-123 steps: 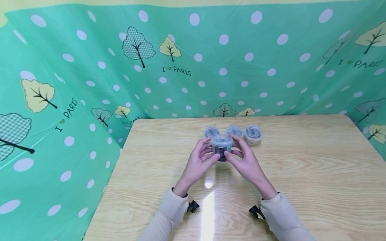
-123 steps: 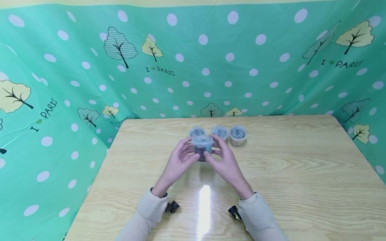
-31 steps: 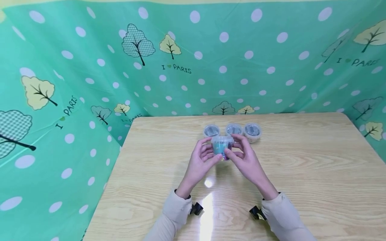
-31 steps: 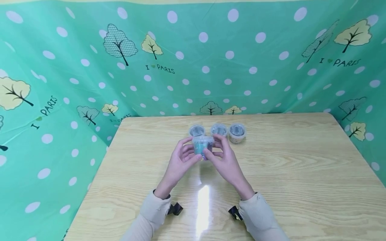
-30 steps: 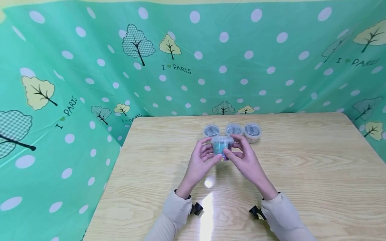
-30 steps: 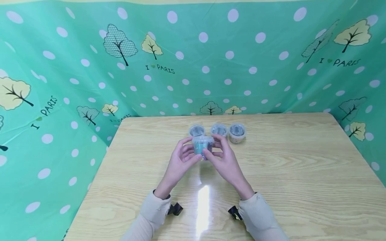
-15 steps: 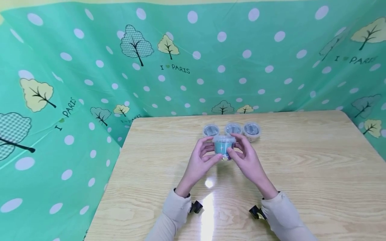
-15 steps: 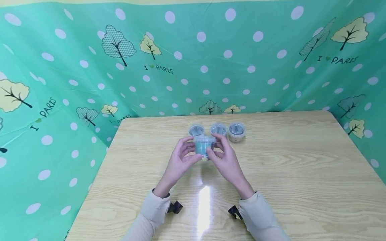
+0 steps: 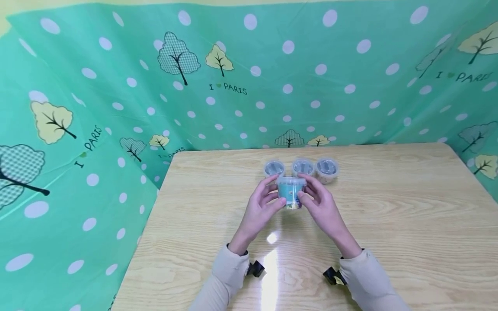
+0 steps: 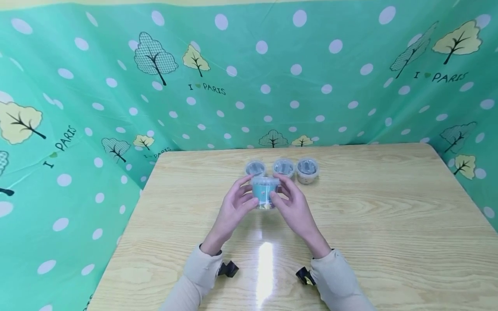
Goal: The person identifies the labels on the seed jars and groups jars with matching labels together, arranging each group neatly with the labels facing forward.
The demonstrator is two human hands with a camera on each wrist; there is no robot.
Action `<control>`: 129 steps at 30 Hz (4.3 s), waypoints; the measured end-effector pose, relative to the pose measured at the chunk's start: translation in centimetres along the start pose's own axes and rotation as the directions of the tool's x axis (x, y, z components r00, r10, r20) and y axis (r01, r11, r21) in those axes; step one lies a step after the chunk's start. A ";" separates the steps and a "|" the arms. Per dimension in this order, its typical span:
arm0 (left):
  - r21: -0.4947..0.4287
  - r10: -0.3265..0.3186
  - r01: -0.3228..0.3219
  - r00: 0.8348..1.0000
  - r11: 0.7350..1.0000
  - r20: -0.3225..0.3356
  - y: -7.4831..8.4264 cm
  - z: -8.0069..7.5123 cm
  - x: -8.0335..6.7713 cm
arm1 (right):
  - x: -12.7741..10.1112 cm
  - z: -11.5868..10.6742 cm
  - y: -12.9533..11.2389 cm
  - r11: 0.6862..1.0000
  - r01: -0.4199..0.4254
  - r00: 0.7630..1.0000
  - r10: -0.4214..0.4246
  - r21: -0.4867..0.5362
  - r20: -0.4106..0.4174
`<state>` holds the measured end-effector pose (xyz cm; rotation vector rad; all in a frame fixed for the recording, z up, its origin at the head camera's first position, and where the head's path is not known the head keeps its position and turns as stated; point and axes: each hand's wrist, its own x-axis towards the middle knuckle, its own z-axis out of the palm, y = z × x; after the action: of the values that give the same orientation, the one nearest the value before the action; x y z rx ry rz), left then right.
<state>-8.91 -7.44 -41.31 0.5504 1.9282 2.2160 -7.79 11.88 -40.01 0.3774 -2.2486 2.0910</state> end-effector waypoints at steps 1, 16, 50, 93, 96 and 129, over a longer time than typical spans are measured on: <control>0.001 -0.001 0.001 1.000 1.000 0.000 0.0 0.0 0.0 | 0.0 0.0 0.0 1.000 0.002 1.000 -0.002 -0.003 0.001; -0.008 -0.009 0.009 1.000 1.000 -0.023 0.2 -0.3 -0.1 | 0.1 -0.2 0.2 0.999 -0.034 0.999 0.034 -0.028 0.002; 0.013 -0.045 0.045 0.999 0.999 -0.001 -0.2 -0.3 0.9 | 0.5 -0.2 0.6 0.999 -0.019 1.000 0.019 0.032 -0.001; 0.051 -0.082 0.081 0.996 0.995 0.017 0.5 0.6 0.4 | 0.3 -0.7 0.2 1.000 0.014 1.000 -0.014 0.000 0.014; 0.058 -0.069 0.070 0.998 0.996 -0.003 0.5 0.5 0.4 | 0.5 -0.5 0.1 1.000 -0.005 1.000 0.005 -0.009 0.005; 0.019 -0.066 0.068 0.995 0.998 -0.075 0.2 0.1 0.6 | 0.3 -0.5 -0.6 0.998 -0.061 0.998 0.060 -0.033 -0.030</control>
<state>-9.38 -7.18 -41.03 0.4056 1.9775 2.2068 -8.01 12.26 -39.34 0.2796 -2.3045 2.0687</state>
